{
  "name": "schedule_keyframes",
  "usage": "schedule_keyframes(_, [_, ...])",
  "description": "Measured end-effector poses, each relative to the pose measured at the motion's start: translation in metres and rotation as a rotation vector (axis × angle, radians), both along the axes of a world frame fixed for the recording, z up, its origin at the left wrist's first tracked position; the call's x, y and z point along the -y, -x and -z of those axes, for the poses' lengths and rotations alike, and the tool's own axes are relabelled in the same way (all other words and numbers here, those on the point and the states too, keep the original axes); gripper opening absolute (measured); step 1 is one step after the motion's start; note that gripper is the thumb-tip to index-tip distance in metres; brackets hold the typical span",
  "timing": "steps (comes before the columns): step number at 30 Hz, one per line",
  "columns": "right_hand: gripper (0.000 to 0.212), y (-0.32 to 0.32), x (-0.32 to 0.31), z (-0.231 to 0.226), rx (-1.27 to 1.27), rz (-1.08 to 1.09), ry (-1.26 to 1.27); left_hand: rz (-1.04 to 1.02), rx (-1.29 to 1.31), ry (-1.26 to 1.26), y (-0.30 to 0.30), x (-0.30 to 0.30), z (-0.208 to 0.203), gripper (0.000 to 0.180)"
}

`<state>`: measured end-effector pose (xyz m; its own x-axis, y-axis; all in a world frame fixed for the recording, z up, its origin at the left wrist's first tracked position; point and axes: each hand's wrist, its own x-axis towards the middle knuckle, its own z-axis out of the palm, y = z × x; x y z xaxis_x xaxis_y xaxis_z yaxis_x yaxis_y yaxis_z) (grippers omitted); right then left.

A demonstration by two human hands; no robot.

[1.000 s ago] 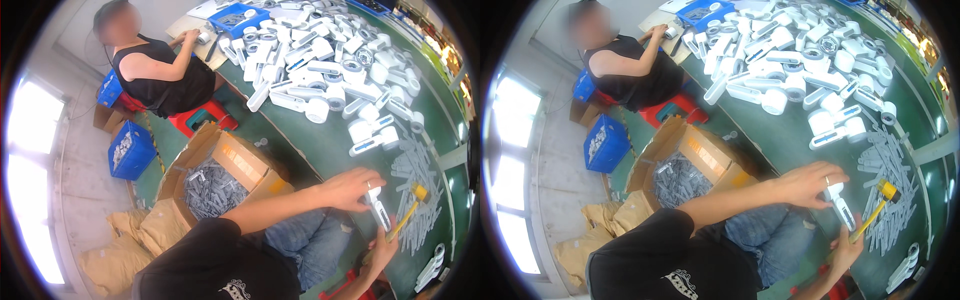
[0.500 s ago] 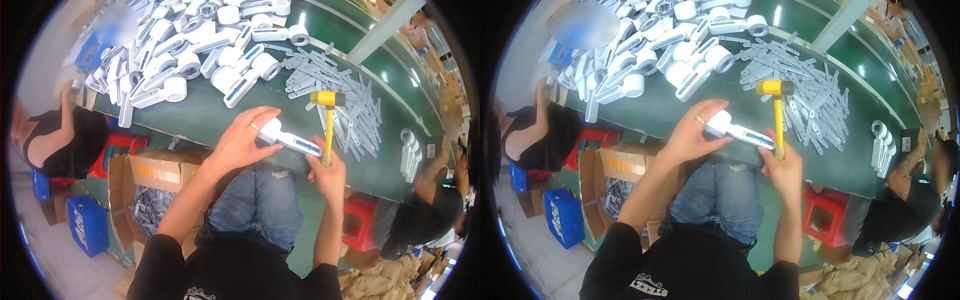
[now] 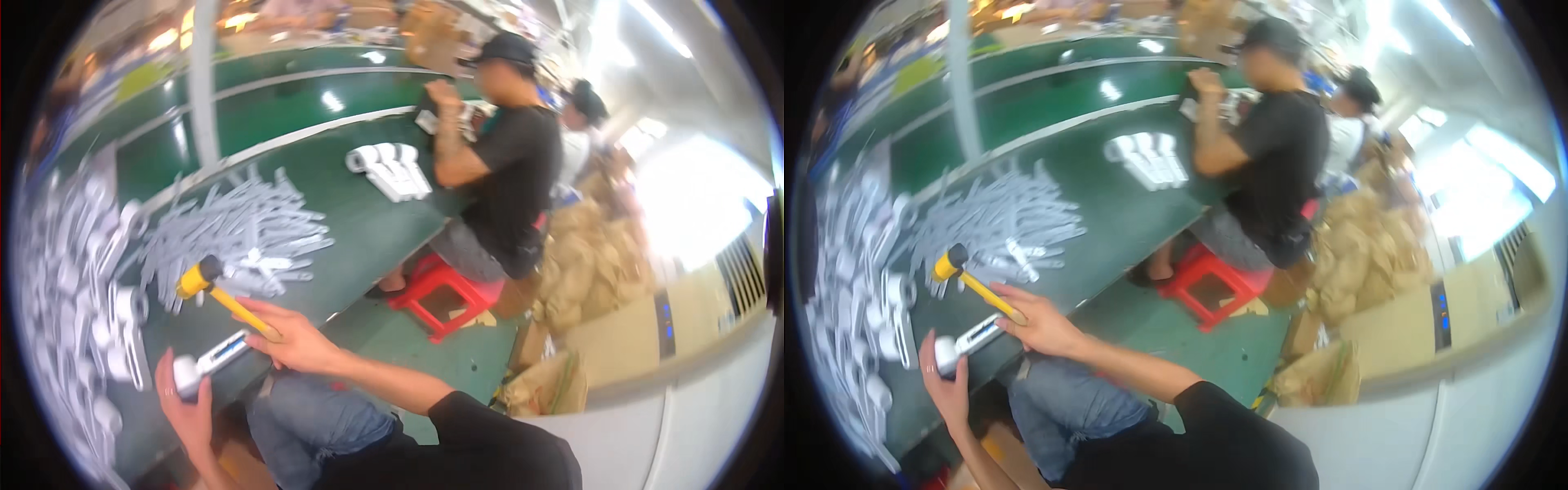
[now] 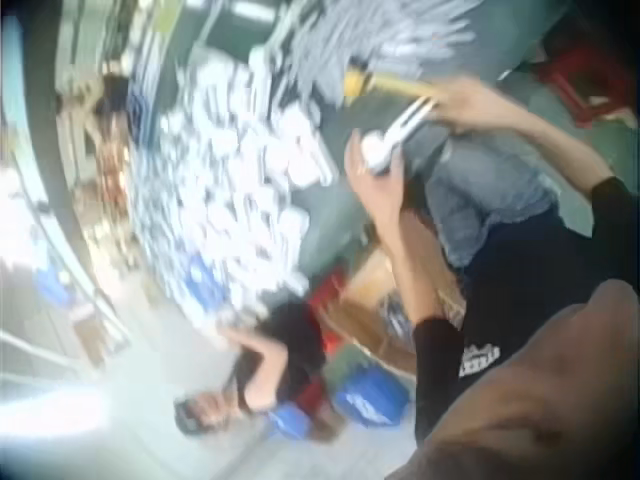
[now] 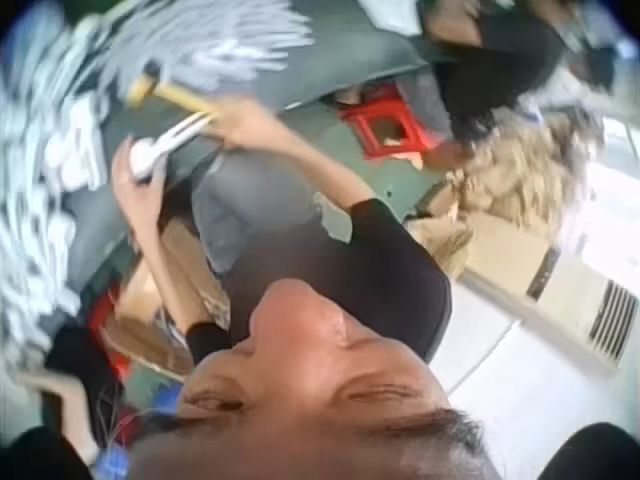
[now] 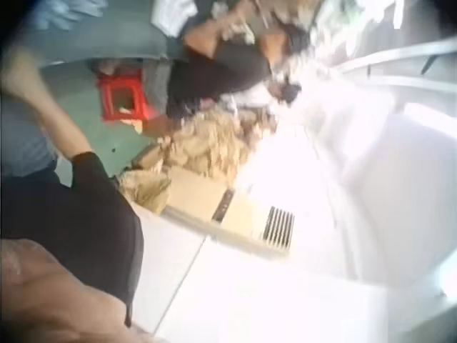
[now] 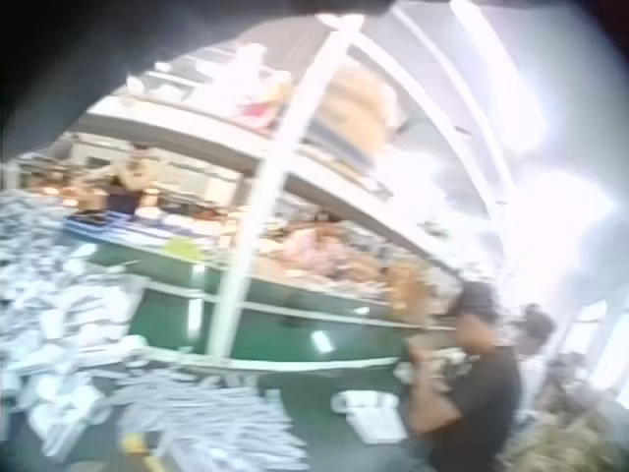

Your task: Assembling components of portable neck fans using a rubber mallet.

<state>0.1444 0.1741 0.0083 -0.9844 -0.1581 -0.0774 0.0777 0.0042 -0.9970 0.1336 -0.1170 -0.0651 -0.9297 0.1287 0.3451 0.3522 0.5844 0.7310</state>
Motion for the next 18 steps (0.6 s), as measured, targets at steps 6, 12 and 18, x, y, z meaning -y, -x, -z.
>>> schedule_keyframes(6, [0.032, -0.061, -0.095, -0.14, -0.991, 0.788, 0.423, 0.062, 0.001, -0.047, 0.004, -0.034, -0.01, 0.069])
schedule_keyframes(12, [0.03, -0.032, -0.024, -0.071, -0.201, 0.176, 0.056, 0.008, -0.06, 0.016, 0.006, 0.003, 0.01, 0.068])
schedule_keyframes(18, [0.035, -0.021, -0.026, -0.006, -0.518, 0.129, -0.902, 0.074, -0.009, -0.21, 0.015, -0.035, -0.034, 0.057])
